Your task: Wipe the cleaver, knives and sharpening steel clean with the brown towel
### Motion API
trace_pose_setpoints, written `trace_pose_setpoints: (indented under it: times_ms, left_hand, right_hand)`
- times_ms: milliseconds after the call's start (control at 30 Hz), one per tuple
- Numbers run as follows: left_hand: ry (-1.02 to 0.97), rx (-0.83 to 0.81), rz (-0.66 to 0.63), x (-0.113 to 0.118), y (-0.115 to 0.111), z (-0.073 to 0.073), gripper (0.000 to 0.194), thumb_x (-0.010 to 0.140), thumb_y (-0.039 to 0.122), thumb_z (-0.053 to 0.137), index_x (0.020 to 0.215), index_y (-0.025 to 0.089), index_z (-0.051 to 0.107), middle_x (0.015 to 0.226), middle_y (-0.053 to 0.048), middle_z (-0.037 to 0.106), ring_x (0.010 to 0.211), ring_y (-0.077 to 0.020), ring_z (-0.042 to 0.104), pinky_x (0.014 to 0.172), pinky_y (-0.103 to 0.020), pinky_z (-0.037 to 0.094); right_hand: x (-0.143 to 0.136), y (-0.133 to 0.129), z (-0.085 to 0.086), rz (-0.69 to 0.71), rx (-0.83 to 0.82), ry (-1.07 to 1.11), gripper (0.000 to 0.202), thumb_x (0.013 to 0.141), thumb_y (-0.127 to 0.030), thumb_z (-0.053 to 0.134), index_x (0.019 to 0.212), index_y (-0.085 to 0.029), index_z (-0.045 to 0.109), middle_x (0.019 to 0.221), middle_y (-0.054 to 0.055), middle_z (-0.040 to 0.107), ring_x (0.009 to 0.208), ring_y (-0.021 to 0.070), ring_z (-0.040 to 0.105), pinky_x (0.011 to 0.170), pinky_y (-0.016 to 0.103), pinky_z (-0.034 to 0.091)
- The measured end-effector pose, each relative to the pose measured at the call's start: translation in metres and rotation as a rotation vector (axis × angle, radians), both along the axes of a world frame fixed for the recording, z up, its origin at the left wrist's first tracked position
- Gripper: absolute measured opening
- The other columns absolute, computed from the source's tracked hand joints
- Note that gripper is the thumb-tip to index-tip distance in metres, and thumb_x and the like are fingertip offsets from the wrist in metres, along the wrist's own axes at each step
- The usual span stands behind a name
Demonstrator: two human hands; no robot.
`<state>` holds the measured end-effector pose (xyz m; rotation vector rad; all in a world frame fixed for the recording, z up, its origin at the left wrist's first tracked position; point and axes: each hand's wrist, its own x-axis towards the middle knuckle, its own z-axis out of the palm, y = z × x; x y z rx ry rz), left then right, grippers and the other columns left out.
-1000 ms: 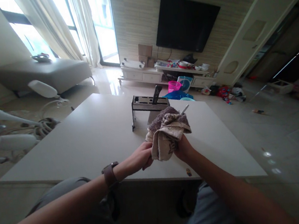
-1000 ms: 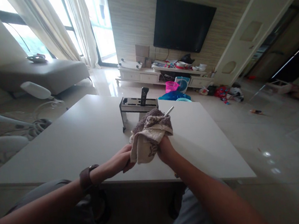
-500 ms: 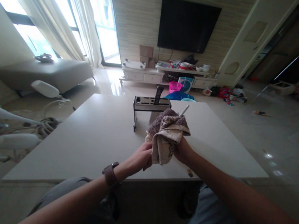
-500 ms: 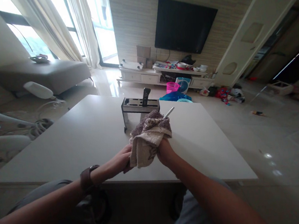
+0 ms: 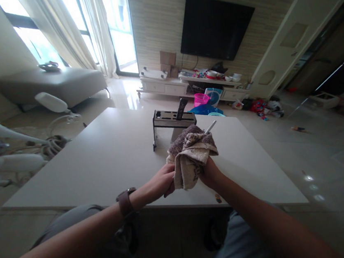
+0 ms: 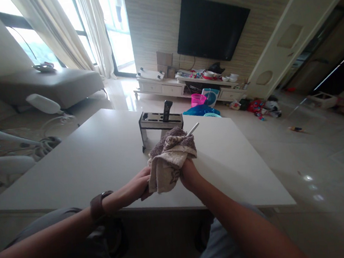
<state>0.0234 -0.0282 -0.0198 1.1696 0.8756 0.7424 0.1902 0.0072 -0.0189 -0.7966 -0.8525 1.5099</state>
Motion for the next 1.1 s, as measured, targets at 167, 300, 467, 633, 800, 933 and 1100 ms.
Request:
trace_pose_setpoints:
  times_ms: [167,300,467,633,800,933,1100]
  left_hand:
    - [-0.003,0.01,-0.016,-0.0006,0.0025,-0.0041,0.021,0.076,0.038,0.062,0.077,0.017,0.058,0.046,0.007,0.045,0.031,-0.006,0.036,0.027,-0.015,0.028]
    - [0.006,0.014,-0.021,0.0001,0.0037,-0.0029,0.022,0.077,0.039,0.062,0.077,0.017,0.059,0.045,0.007,0.044,0.031,-0.0061,0.036,0.027,-0.015,0.029]
    - [0.003,0.012,-0.013,0.0006,0.0021,-0.0005,0.021,0.075,0.037,0.062,0.076,0.016,0.058,0.044,0.007,0.045,0.03,-0.0066,0.037,0.027,-0.016,0.029]
    - [-0.022,0.005,-0.025,0.0,0.0021,-0.0024,0.02,0.076,0.036,0.062,0.078,0.016,0.059,0.045,0.008,0.045,0.03,-0.0062,0.036,0.027,-0.016,0.028]
    - [-0.012,0.029,-0.025,-0.0003,0.0022,-0.0026,0.022,0.079,0.038,0.062,0.076,0.016,0.059,0.045,0.007,0.044,0.031,-0.0065,0.036,0.028,-0.016,0.028]
    - [0.006,0.016,-0.007,-0.0005,0.0016,-0.0019,0.021,0.078,0.037,0.063,0.077,0.016,0.059,0.043,0.008,0.043,0.03,-0.0067,0.036,0.028,-0.016,0.028]
    - [0.004,0.005,-0.001,-0.0006,0.0004,-0.0016,0.022,0.076,0.037,0.063,0.079,0.016,0.059,0.045,0.008,0.045,0.03,-0.0063,0.035,0.028,-0.016,0.027]
  right_hand:
    - [0.001,0.0004,-0.0003,-0.001,-0.013,-0.01,0.028,0.067,-0.036,0.082,0.09,-0.024,0.072,0.092,0.001,0.079,0.096,0.0248,0.071,0.098,0.041,0.056]
    - [0.0015,0.0005,0.0002,0.014,-0.011,-0.022,0.027,0.067,-0.037,0.082,0.089,-0.024,0.072,0.089,0.002,0.08,0.099,0.0263,0.072,0.099,0.042,0.056]
    - [0.0012,0.0,0.0007,0.029,-0.008,-0.013,0.027,0.067,-0.038,0.081,0.087,-0.023,0.072,0.085,0.002,0.079,0.106,0.0276,0.071,0.102,0.042,0.056]
    - [0.0012,-0.0004,0.0005,0.035,-0.016,-0.005,0.028,0.067,-0.038,0.081,0.089,-0.023,0.072,0.089,0.003,0.08,0.107,0.0276,0.071,0.103,0.043,0.055]
    - [0.0004,0.001,-0.0005,0.019,-0.011,-0.004,0.03,0.067,-0.039,0.082,0.09,-0.023,0.072,0.09,0.002,0.08,0.103,0.0267,0.072,0.102,0.042,0.056]
    - [0.0004,0.0023,-0.0025,0.018,-0.022,-0.017,0.029,0.067,-0.038,0.081,0.09,-0.023,0.071,0.091,0.002,0.08,0.103,0.0266,0.072,0.101,0.042,0.056]
    - [0.0,0.001,-0.0015,0.024,-0.028,0.0,0.029,0.066,-0.037,0.082,0.089,-0.024,0.07,0.09,0.002,0.079,0.105,0.0268,0.071,0.102,0.042,0.055]
